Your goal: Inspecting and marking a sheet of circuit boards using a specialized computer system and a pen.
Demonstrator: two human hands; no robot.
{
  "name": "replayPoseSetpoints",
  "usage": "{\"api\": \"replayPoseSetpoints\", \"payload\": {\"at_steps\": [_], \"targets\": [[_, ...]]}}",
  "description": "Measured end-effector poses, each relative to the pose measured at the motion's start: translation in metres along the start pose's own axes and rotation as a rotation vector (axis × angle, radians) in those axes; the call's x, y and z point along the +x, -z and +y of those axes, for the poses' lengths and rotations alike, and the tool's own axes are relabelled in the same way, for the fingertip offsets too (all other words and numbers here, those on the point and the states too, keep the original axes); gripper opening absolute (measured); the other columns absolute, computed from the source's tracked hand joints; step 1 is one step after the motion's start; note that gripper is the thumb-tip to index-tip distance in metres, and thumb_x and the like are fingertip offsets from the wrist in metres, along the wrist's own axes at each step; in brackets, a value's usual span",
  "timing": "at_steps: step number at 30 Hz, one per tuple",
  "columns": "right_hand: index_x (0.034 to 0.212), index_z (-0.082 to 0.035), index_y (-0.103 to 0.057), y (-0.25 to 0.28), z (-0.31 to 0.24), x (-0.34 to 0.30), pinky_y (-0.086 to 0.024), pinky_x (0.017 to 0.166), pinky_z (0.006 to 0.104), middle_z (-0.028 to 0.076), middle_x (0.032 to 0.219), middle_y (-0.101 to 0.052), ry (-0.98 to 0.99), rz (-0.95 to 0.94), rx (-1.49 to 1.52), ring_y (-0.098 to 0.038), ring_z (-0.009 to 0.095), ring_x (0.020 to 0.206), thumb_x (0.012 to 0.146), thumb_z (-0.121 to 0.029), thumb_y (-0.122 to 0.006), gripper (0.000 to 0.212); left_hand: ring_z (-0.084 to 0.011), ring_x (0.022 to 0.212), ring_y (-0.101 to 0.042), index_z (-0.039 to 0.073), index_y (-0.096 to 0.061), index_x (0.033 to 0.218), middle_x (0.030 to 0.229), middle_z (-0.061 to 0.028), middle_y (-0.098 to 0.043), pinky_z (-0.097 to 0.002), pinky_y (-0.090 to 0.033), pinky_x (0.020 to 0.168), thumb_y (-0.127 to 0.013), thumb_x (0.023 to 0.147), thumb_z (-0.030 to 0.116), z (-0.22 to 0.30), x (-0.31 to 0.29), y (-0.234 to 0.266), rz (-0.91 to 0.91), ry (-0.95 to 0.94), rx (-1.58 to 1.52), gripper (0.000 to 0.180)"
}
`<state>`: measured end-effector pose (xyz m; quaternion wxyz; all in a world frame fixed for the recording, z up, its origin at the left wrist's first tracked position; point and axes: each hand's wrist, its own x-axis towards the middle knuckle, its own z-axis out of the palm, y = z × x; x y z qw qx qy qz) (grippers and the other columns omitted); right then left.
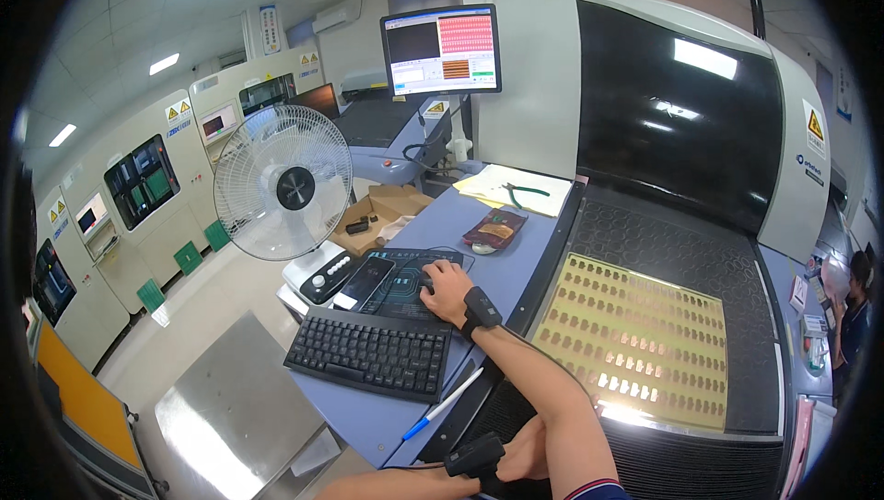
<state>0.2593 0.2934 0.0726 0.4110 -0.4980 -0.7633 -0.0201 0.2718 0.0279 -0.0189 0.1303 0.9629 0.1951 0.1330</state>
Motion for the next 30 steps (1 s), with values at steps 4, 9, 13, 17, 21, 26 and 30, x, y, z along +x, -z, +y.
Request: {"api": "replayPoseSetpoints", "payload": {"at_steps": [4, 9, 13, 17, 21, 26, 30], "targets": [[0.123, -0.005, -0.065, 0.0005, 0.0005, 0.0004, -0.050, 0.102, 0.0459, 0.019, 0.127, -0.063, 0.039, -0.011, 0.026, -0.061, 0.040, 0.116, 0.088, -0.019, -0.070, 0.038, -0.0280, 0.123, -0.058, 0.001, -0.061, 0.116, 0.126, -0.0131, -0.065, -0.0434, -0.040, 0.109, -0.054, 0.098, 0.030, -0.0012, -0.0024, 0.0013, -0.009, -0.021, -0.008, 0.034], [0.125, -0.005, -0.065, 0.0000, -0.0008, -0.0003, -0.050, 0.103, 0.0458, 0.020, 0.129, -0.062, 0.006, -0.022, 0.040, -0.060, 0.041, 0.118, 0.090, -0.020, -0.070, 0.038, -0.0276, 0.124, -0.057, 0.002, -0.059, 0.118, 0.127, -0.0133, -0.064, -0.0429, -0.040, 0.110, -0.053, 0.098, 0.030, -0.0026, -0.0027, -0.0010, -0.003, -0.014, -0.002, 0.035], [0.125, -0.005, -0.065, -0.0016, 0.0008, 0.0001, -0.049, 0.105, 0.0458, 0.021, 0.132, -0.061, 0.015, -0.047, 0.053, -0.059, 0.041, 0.122, 0.090, -0.022, -0.071, 0.039, -0.0274, 0.125, -0.056, 0.002, -0.058, 0.120, 0.129, -0.0135, -0.063, -0.0425, -0.039, 0.110, -0.052, 0.099, 0.030, -0.0065, -0.0016, -0.0026, 0.003, -0.016, 0.007, 0.036], [0.126, -0.007, -0.065, -0.0049, 0.0024, 0.0010, -0.048, 0.107, 0.0451, 0.020, 0.135, -0.060, 0.019, -0.060, 0.061, -0.057, 0.041, 0.126, 0.091, -0.023, -0.070, 0.039, -0.0271, 0.126, -0.055, 0.002, -0.057, 0.122, 0.130, -0.0136, -0.062, -0.0421, -0.039, 0.111, -0.052, 0.099, 0.030, -0.0091, -0.0038, -0.0019, 0.000, -0.021, 0.009, 0.037], [0.128, -0.008, -0.066, -0.0061, 0.0039, 0.0006, -0.047, 0.108, 0.0454, 0.022, 0.137, -0.058, 0.016, -0.080, 0.041, -0.055, 0.042, 0.127, 0.091, -0.021, -0.069, 0.040, -0.0268, 0.127, -0.055, 0.002, -0.056, 0.124, 0.131, -0.0138, -0.061, -0.0417, -0.039, 0.111, -0.051, 0.100, 0.030, -0.0069, -0.0035, -0.0039, 0.000, -0.016, -0.011, 0.038], [0.129, -0.008, -0.065, -0.0055, 0.0047, 0.0010, -0.046, 0.109, 0.0458, 0.022, 0.138, -0.057, 0.044, -0.092, 0.083, -0.054, 0.042, 0.129, 0.090, -0.019, -0.069, 0.040, -0.0264, 0.128, -0.054, 0.002, -0.055, 0.127, 0.133, -0.0140, -0.060, -0.0412, -0.039, 0.112, -0.050, 0.100, 0.030, -0.0063, -0.0024, -0.0061, 0.001, -0.027, -0.001, 0.039], [0.129, -0.008, -0.065, -0.0057, 0.0034, 0.0012, -0.047, 0.109, 0.0456, 0.022, 0.138, -0.057, 0.028, -0.102, 0.062, -0.054, 0.042, 0.129, 0.090, -0.020, -0.069, 0.041, -0.0261, 0.129, -0.053, 0.002, -0.054, 0.129, 0.134, -0.0142, -0.060, -0.0408, -0.038, 0.112, -0.049, 0.101, 0.030, -0.0097, -0.0005, -0.0056, 0.010, -0.041, 0.020, 0.040]]}}
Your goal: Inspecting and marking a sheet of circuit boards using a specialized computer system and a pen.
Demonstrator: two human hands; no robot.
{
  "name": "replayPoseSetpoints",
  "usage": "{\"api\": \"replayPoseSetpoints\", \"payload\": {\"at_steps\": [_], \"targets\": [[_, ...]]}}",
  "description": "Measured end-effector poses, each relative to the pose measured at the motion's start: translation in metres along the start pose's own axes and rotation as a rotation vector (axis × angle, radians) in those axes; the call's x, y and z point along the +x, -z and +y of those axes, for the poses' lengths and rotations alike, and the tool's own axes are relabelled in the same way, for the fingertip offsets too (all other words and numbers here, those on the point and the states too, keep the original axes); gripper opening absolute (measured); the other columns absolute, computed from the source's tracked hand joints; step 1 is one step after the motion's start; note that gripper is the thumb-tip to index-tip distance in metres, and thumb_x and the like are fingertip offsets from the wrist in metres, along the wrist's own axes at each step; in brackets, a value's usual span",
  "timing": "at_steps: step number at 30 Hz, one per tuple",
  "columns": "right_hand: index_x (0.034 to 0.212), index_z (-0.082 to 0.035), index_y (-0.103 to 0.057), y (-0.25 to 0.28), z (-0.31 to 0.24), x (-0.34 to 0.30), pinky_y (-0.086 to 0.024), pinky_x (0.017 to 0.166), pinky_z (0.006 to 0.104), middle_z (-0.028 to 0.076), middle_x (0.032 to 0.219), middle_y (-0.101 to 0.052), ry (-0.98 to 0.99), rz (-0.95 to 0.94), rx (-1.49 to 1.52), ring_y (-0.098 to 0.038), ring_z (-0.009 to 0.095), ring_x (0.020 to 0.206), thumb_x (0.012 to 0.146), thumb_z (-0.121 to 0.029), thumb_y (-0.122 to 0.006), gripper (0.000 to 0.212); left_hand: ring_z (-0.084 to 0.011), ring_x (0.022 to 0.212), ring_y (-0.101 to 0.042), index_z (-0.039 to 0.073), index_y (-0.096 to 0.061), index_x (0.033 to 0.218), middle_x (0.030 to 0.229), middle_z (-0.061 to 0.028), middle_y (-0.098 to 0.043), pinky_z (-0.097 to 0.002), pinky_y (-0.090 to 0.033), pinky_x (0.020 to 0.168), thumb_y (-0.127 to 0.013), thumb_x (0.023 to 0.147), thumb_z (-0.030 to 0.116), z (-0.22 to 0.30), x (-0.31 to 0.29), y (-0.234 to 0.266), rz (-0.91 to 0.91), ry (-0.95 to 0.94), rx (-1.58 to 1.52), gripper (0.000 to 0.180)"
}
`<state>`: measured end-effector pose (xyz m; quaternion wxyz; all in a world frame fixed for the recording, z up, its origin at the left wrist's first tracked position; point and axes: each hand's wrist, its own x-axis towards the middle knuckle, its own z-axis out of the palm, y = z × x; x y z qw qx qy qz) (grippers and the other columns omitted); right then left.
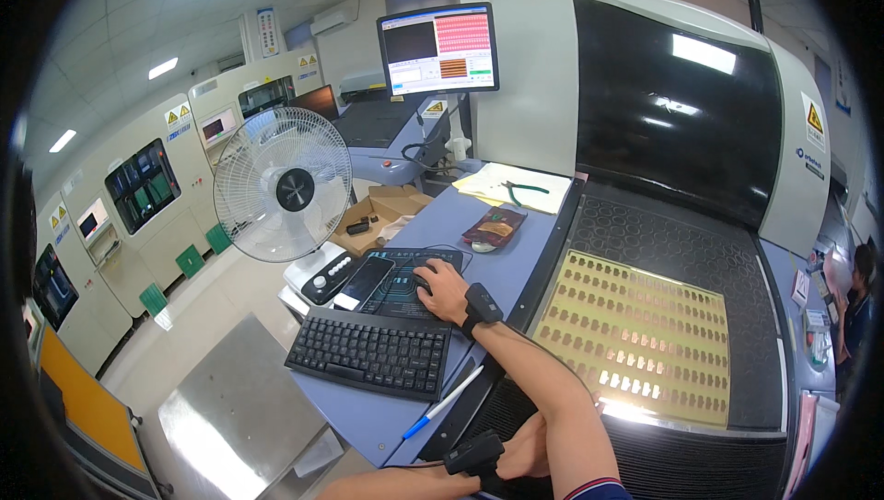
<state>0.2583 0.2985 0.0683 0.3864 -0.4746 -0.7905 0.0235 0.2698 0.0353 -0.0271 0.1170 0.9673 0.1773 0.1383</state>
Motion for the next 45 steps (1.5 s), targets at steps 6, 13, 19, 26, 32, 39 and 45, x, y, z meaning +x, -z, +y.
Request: {"api": "replayPoseSetpoints", "payload": {"at_steps": [6, 13, 19, 26, 32, 39, 45], "targets": [[0.128, -0.009, -0.066, 0.001, -0.002, -0.001, -0.048, 0.108, 0.0459, 0.022, 0.138, -0.057, -0.006, 0.010, -0.012, -0.055, 0.041, 0.128, 0.090, -0.020, -0.069, 0.040, -0.0257, 0.130, -0.052, 0.002, -0.052, 0.132, 0.136, -0.0144, -0.058, -0.0402, -0.038, 0.113, -0.048, 0.101, 0.030, -0.001, 0.000, 0.000, 0.013, -0.010, 0.033, 0.042], [0.128, -0.009, -0.066, -0.001, 0.000, 0.000, -0.048, 0.108, 0.0464, 0.022, 0.137, -0.058, 0.011, 0.020, -0.003, -0.055, 0.041, 0.128, 0.090, -0.019, -0.069, 0.039, -0.0252, 0.132, -0.051, 0.002, -0.050, 0.135, 0.138, -0.0147, -0.057, -0.0395, -0.038, 0.114, -0.047, 0.102, 0.030, -0.003, -0.001, 0.000, 0.027, -0.018, 0.034, 0.044], [0.127, -0.010, -0.066, -0.001, 0.001, 0.000, -0.048, 0.107, 0.0448, 0.020, 0.136, -0.059, 0.011, 0.021, -0.017, -0.056, 0.040, 0.127, 0.090, -0.021, -0.069, 0.039, -0.0247, 0.133, -0.050, 0.002, -0.049, 0.138, 0.140, -0.0149, -0.056, -0.0389, -0.037, 0.114, -0.046, 0.103, 0.031, -0.004, -0.005, -0.004, 0.032, -0.034, 0.029, 0.046], [0.126, -0.010, -0.067, -0.002, 0.002, 0.000, -0.049, 0.106, 0.0446, 0.020, 0.134, -0.059, 0.017, 0.034, -0.024, -0.057, 0.040, 0.126, 0.089, -0.020, -0.069, 0.038, -0.0242, 0.134, -0.048, 0.002, -0.047, 0.142, 0.142, -0.0152, -0.054, -0.0383, -0.037, 0.115, -0.044, 0.104, 0.031, -0.004, -0.004, -0.013, 0.032, -0.034, 0.036, 0.048], [0.125, -0.010, -0.068, -0.001, 0.001, 0.000, -0.049, 0.105, 0.0448, 0.019, 0.134, -0.060, 0.014, 0.042, -0.025, -0.057, 0.040, 0.125, 0.088, -0.021, -0.070, 0.039, -0.0238, 0.136, -0.047, 0.002, -0.045, 0.144, 0.144, -0.0155, -0.053, -0.0377, -0.036, 0.116, -0.043, 0.104, 0.031, -0.001, 0.000, -0.028, 0.038, -0.039, 0.039, 0.049], [0.125, -0.008, -0.067, 0.001, -0.002, 0.002, -0.049, 0.105, 0.0460, 0.020, 0.131, -0.060, -0.005, 0.025, -0.023, -0.057, 0.041, 0.122, 0.088, -0.022, -0.071, 0.040, -0.0233, 0.137, -0.046, 0.002, -0.043, 0.148, 0.146, -0.0158, -0.051, -0.0370, -0.036, 0.117, -0.042, 0.105, 0.031, 0.001, 0.004, -0.032, 0.041, -0.055, 0.073, 0.052], [0.124, -0.007, -0.068, 0.004, -0.004, 0.002, -0.050, 0.103, 0.0450, 0.017, 0.129, -0.062, -0.013, 0.021, -0.033, -0.058, 0.038, 0.120, 0.088, -0.023, -0.070, 0.039, -0.0317, 0.141, -0.046, 0.000, -0.051, 0.142, 0.146, -0.0223, -0.053, -0.0439, -0.036, 0.119, -0.057, 0.096, 0.032, 0.021, -0.001, 0.033, 0.415, -0.182, -0.091, 0.057]]}}
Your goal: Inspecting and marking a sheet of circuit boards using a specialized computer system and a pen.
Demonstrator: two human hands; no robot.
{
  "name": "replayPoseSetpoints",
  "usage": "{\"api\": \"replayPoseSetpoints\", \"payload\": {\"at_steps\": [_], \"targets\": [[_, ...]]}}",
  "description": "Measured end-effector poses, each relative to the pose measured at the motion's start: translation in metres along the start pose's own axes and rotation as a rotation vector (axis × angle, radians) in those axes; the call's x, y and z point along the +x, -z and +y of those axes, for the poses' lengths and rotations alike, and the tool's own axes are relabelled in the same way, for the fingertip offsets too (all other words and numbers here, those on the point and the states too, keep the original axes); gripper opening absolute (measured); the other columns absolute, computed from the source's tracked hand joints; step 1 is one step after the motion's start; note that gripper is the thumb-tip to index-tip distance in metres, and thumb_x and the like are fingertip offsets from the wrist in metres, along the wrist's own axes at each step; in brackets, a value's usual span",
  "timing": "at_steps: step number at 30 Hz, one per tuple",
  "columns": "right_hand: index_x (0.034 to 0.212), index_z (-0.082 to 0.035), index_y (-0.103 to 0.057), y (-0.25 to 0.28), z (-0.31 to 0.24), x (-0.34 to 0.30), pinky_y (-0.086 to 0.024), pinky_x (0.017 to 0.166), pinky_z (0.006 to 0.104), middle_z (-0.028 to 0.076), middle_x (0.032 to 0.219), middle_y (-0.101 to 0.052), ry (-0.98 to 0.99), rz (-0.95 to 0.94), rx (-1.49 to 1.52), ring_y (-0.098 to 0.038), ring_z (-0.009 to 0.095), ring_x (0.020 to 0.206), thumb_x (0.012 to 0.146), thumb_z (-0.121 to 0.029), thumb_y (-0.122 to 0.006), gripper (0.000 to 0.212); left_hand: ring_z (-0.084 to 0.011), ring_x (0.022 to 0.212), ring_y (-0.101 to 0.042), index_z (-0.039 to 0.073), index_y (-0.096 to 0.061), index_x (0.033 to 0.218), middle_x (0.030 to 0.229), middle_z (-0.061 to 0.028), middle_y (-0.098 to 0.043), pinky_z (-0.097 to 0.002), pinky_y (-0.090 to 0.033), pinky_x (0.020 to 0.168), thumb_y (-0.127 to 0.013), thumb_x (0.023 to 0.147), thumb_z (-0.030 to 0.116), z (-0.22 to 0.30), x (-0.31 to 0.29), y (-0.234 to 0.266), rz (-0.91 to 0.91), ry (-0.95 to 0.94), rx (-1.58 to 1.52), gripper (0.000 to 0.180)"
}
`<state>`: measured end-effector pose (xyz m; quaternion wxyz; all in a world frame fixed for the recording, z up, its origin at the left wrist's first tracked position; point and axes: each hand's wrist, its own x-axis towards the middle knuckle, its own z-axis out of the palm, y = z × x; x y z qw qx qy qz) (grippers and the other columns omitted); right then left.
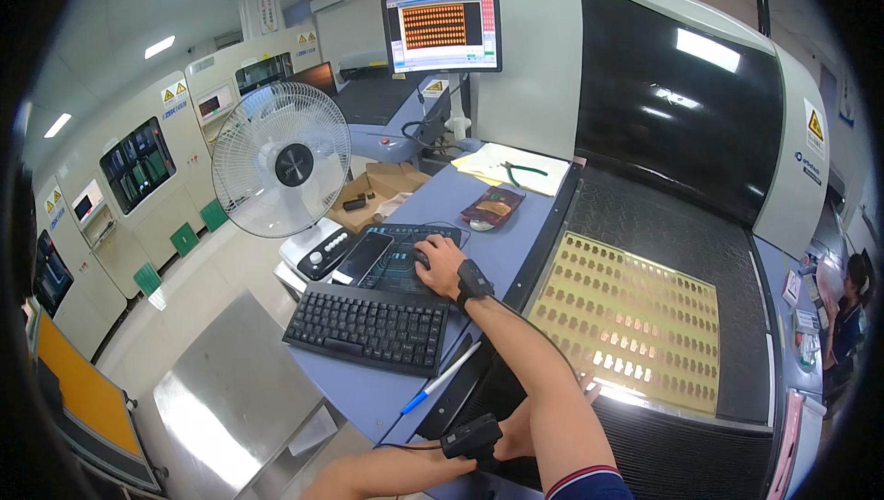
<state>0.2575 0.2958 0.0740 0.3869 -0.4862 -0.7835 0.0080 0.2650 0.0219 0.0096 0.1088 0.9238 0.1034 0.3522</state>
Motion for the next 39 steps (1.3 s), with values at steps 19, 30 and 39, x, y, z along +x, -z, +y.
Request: {"api": "replayPoseSetpoints", "payload": {"at_steps": [19, 30, 39], "targets": [[0.116, -0.005, -0.069, -0.009, 0.005, 0.000, -0.051, 0.100, 0.0461, 0.015, 0.120, -0.066, 0.031, 0.140, -0.054, -0.061, 0.036, 0.114, 0.081, -0.019, -0.069, 0.038, -0.0292, 0.123, -0.064, -0.007, -0.063, 0.132, 0.129, -0.0223, -0.068, -0.0392, -0.046, 0.107, -0.059, 0.101, 0.017, -0.118, -0.207, 0.309, 1.005, 0.950, 0.181, 0.039], [0.117, -0.005, -0.068, -0.007, 0.004, -0.001, -0.051, 0.099, 0.0457, 0.015, 0.119, -0.065, 0.001, 0.113, -0.034, -0.060, 0.035, 0.113, 0.081, -0.019, -0.069, 0.038, -0.0276, 0.122, -0.060, -0.007, -0.057, 0.139, 0.134, -0.0194, -0.064, -0.0373, -0.042, 0.108, -0.048, 0.106, 0.020, -0.169, -0.218, 0.259, 1.067, 0.888, 0.028, 0.044], [0.117, -0.005, -0.068, -0.009, 0.003, 0.000, -0.051, 0.099, 0.0449, 0.015, 0.118, -0.066, -0.011, 0.127, -0.039, -0.060, 0.035, 0.112, 0.081, -0.018, -0.070, 0.038, -0.0293, 0.130, -0.053, -0.006, -0.053, 0.142, 0.141, -0.0199, -0.058, -0.0390, -0.035, 0.115, -0.041, 0.104, 0.018, -0.164, -0.219, 0.255, 1.045, 0.855, 0.041, 0.046]]}}
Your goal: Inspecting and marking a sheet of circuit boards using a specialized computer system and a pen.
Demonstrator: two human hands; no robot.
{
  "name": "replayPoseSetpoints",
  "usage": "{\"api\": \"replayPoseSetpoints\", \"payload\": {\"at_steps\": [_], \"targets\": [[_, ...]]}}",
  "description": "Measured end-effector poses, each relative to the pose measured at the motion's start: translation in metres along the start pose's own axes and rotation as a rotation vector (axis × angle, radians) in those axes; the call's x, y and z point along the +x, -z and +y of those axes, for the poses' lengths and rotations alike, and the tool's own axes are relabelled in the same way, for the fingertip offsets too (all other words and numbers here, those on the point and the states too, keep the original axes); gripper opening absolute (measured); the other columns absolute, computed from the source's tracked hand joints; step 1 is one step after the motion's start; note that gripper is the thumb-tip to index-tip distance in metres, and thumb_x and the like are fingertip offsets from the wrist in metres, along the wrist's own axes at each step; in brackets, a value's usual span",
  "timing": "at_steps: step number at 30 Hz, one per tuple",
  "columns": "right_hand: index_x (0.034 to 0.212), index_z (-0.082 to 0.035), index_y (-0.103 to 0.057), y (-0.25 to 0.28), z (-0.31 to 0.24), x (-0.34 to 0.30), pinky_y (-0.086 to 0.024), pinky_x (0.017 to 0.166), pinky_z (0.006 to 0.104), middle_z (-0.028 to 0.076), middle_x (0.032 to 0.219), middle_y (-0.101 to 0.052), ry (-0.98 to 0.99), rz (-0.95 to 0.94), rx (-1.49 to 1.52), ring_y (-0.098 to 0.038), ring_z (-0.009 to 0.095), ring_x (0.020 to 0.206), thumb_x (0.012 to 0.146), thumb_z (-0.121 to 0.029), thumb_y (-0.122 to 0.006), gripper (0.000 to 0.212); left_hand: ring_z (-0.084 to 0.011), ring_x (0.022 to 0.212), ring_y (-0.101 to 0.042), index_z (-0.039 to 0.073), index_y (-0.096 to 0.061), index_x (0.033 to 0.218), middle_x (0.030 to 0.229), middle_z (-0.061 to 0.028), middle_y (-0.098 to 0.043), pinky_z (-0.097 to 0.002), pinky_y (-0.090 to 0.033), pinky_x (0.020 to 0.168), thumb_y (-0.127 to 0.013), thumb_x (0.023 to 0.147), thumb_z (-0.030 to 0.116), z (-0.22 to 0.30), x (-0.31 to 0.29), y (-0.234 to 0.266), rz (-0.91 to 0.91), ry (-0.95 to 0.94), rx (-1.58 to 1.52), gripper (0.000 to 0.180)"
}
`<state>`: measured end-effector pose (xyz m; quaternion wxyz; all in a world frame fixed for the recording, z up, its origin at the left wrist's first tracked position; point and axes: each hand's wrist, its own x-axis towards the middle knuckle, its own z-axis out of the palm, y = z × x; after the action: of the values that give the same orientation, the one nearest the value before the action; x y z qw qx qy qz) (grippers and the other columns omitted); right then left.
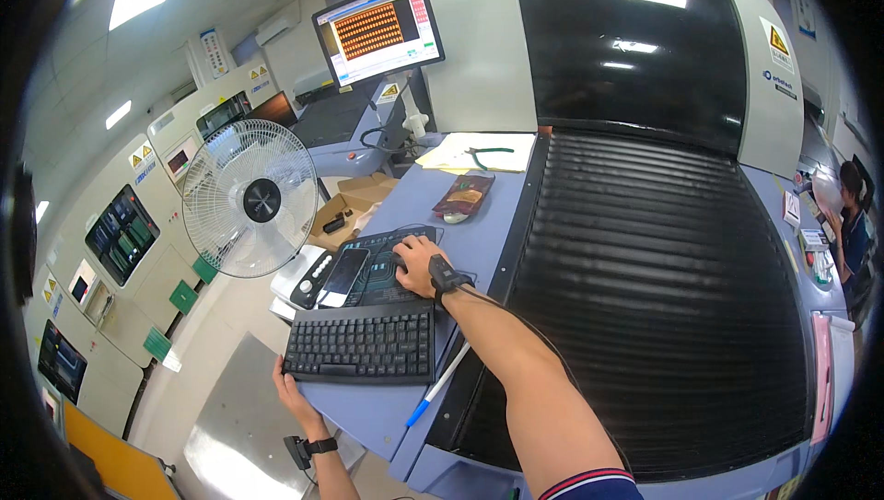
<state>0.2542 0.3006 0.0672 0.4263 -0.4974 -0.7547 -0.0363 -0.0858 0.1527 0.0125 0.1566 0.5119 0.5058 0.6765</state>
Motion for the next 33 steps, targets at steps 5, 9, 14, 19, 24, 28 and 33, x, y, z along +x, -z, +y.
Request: {"api": "replayPoseSetpoints", "payload": {"at_steps": [5, 9, 14, 19, 24, 28, 33], "targets": [[0.117, -0.005, -0.068, -0.001, 0.001, -0.001, -0.052, 0.099, 0.0448, 0.015, 0.117, -0.066, 0.023, 0.020, 0.002, -0.060, 0.035, 0.112, 0.081, -0.018, -0.070, 0.039, -0.0306, 0.133, -0.052, -0.006, -0.051, 0.144, 0.144, -0.0206, -0.057, -0.0396, -0.034, 0.116, -0.040, 0.104, 0.018, 0.000, -0.001, 0.000, -0.014, -0.005, 0.018, 0.048], [0.116, -0.005, -0.068, -0.002, 0.001, -0.001, -0.051, 0.099, 0.0452, 0.015, 0.117, -0.066, -0.004, 0.041, -0.028, -0.060, 0.036, 0.112, 0.080, -0.018, -0.070, 0.038, -0.0302, 0.134, -0.051, -0.006, -0.050, 0.144, 0.144, -0.0202, -0.055, -0.0397, -0.034, 0.116, -0.040, 0.105, 0.019, -0.003, -0.002, 0.002, -0.010, 0.031, 0.000, 0.047], [0.117, -0.005, -0.069, 0.000, -0.001, 0.000, -0.051, 0.101, 0.0451, 0.016, 0.119, -0.066, -0.035, 0.009, -0.034, -0.061, 0.036, 0.113, 0.082, -0.021, -0.068, 0.039, -0.0301, 0.134, -0.050, -0.005, -0.050, 0.143, 0.144, -0.0197, -0.054, -0.0400, -0.034, 0.116, -0.040, 0.106, 0.019, -0.009, -0.003, 0.001, 0.000, 0.040, -0.018, 0.045], [0.117, -0.005, -0.068, 0.002, -0.003, 0.000, -0.051, 0.101, 0.0444, 0.015, 0.120, -0.066, -0.044, 0.009, -0.046, -0.061, 0.035, 0.114, 0.082, -0.021, -0.068, 0.039, -0.0299, 0.136, -0.048, -0.004, -0.049, 0.145, 0.146, -0.0195, -0.052, -0.0399, -0.033, 0.117, -0.039, 0.107, 0.021, -0.009, -0.002, 0.000, -0.006, 0.044, -0.014, 0.047], [0.118, -0.006, -0.068, 0.002, -0.004, -0.001, -0.051, 0.102, 0.0438, 0.015, 0.121, -0.066, -0.049, 0.040, -0.042, -0.060, 0.034, 0.115, 0.083, -0.022, -0.069, 0.039, -0.0316, 0.138, -0.047, -0.005, -0.047, 0.148, 0.149, -0.0213, -0.051, -0.0403, -0.033, 0.117, -0.038, 0.107, 0.018, -0.004, -0.002, 0.001, -0.015, 0.027, 0.012, 0.048], [0.119, -0.005, -0.068, 0.003, -0.003, 0.000, -0.051, 0.102, 0.0438, 0.015, 0.121, -0.066, -0.075, -0.014, -0.062, -0.060, 0.035, 0.115, 0.083, -0.022, -0.069, 0.039, -0.0317, 0.137, -0.048, -0.005, -0.047, 0.147, 0.148, -0.0218, -0.052, -0.0400, -0.034, 0.117, -0.038, 0.109, 0.022, -0.001, 0.000, 0.005, -0.042, 0.020, 0.036, 0.048], [0.119, -0.005, -0.068, 0.004, -0.003, 0.000, -0.051, 0.103, 0.0441, 0.015, 0.121, -0.066, -0.068, -0.003, -0.043, -0.060, 0.035, 0.115, 0.083, -0.022, -0.069, 0.040, -0.0303, 0.134, -0.052, -0.007, -0.051, 0.143, 0.144, -0.0215, -0.056, -0.0390, -0.036, 0.115, -0.037, 0.111, 0.026, -0.003, 0.007, 0.010, -0.083, 0.023, 0.058, 0.048]]}}
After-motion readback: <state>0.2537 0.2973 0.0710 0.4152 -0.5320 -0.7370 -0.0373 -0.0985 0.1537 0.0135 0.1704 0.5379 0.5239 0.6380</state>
